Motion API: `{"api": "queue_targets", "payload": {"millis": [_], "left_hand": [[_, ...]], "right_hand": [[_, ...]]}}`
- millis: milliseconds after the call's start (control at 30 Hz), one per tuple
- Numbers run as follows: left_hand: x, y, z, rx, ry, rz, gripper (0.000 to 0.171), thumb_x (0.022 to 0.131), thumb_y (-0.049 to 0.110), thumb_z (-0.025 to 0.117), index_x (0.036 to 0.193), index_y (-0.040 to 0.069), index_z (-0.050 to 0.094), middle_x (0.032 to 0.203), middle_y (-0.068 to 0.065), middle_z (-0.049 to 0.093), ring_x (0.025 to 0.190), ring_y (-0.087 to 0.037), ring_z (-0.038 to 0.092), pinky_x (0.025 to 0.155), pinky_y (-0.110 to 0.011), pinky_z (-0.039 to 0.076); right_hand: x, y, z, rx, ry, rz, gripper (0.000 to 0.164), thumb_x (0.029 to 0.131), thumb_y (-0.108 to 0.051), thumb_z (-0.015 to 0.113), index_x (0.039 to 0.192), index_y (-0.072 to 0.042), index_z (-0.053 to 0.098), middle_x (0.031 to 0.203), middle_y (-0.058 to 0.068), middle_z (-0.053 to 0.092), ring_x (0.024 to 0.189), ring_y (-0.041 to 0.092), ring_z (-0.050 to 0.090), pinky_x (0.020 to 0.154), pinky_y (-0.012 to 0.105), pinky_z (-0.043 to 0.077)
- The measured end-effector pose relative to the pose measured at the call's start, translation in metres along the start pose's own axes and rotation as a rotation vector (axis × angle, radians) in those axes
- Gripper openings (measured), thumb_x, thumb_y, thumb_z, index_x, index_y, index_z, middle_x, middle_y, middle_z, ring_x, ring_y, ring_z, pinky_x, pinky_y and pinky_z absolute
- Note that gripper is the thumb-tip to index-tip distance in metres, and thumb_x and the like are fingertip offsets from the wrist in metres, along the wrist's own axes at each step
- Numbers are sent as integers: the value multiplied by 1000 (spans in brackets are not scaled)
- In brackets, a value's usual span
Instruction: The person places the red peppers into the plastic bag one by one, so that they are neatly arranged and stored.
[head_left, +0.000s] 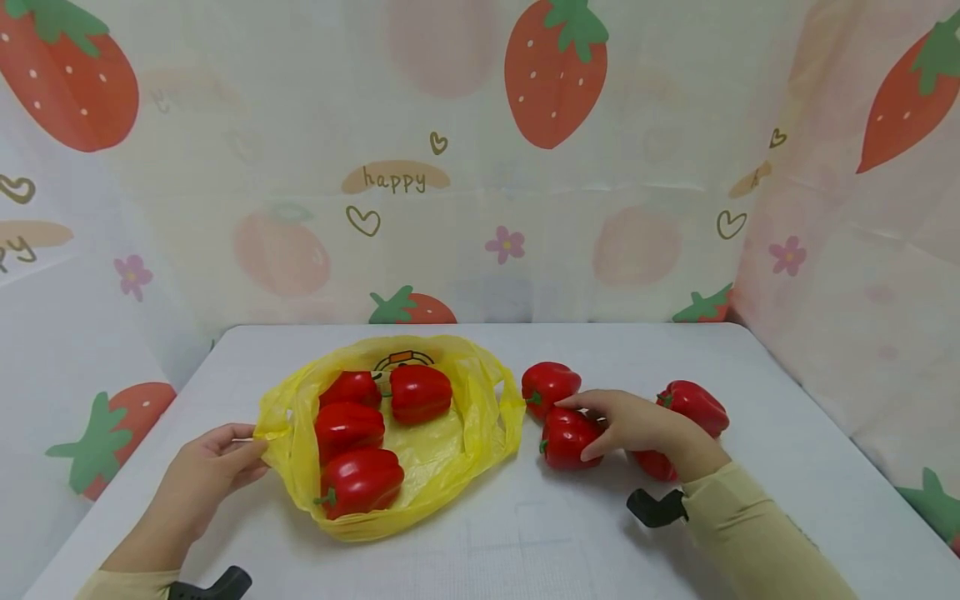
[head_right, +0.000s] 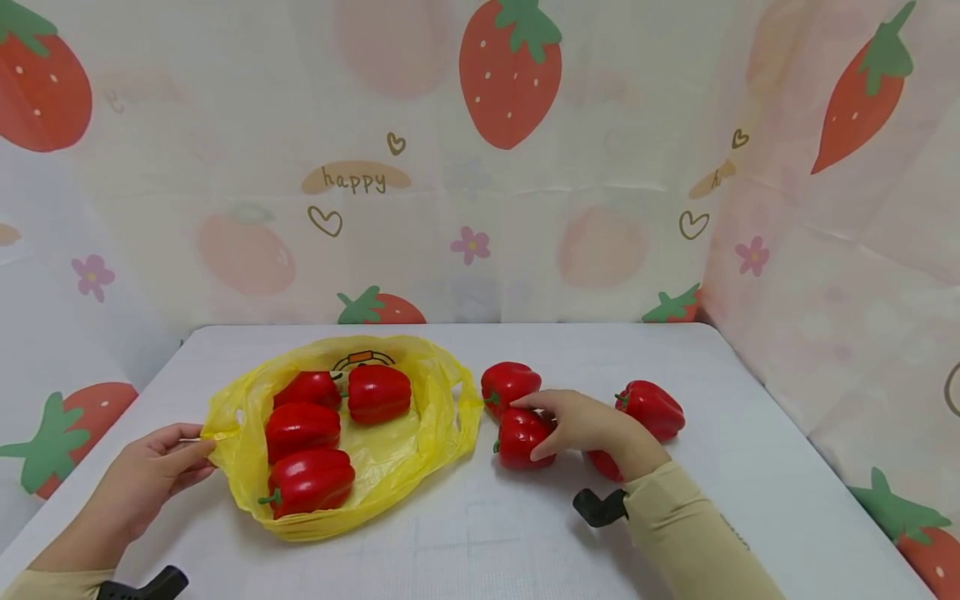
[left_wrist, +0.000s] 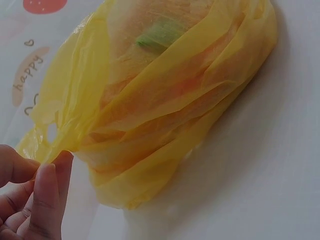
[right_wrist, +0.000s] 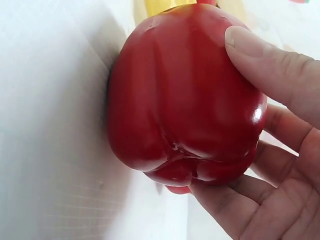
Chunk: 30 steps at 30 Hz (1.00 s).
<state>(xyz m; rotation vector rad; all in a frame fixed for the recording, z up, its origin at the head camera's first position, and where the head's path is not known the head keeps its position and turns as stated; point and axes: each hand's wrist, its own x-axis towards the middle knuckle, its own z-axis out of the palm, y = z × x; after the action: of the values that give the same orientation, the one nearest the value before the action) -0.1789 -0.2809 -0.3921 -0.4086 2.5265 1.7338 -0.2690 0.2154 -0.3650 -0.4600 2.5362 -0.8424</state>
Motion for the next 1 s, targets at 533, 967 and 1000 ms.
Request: {"api": "queue_targets", "payload": {"millis": [533,967,1000], "left_hand": [[-2,-2,-1,6,8,20,53,89,33,58,127,-3,44,107,-9,63,81,-7,63,73,-23,54],[-3,0,0,5,9,31,54,89,34,58,126,-3,44,106,-9,63,81,-7,63,73,-23,54],[-3,0,0,5,10,32,54,89,34,58,126,-2,44,106,-9,63,81,-7,63,73,-23,54]], "right_hand": [[-5,3,12,-46,8,-49,72,66,-27,82,127,-39,45,123,-7,49,116,20,43,84,41,50],[-2,6,17,-21,35,-107,66,65,-30,82,124,-30,51,117,-4,53,110,21,48,80,37,52],[-2,6,17,-19,35,-107,66,65,-30,82,124,-31,51,117,-4,53,110,21,48,80,37,52]]}}
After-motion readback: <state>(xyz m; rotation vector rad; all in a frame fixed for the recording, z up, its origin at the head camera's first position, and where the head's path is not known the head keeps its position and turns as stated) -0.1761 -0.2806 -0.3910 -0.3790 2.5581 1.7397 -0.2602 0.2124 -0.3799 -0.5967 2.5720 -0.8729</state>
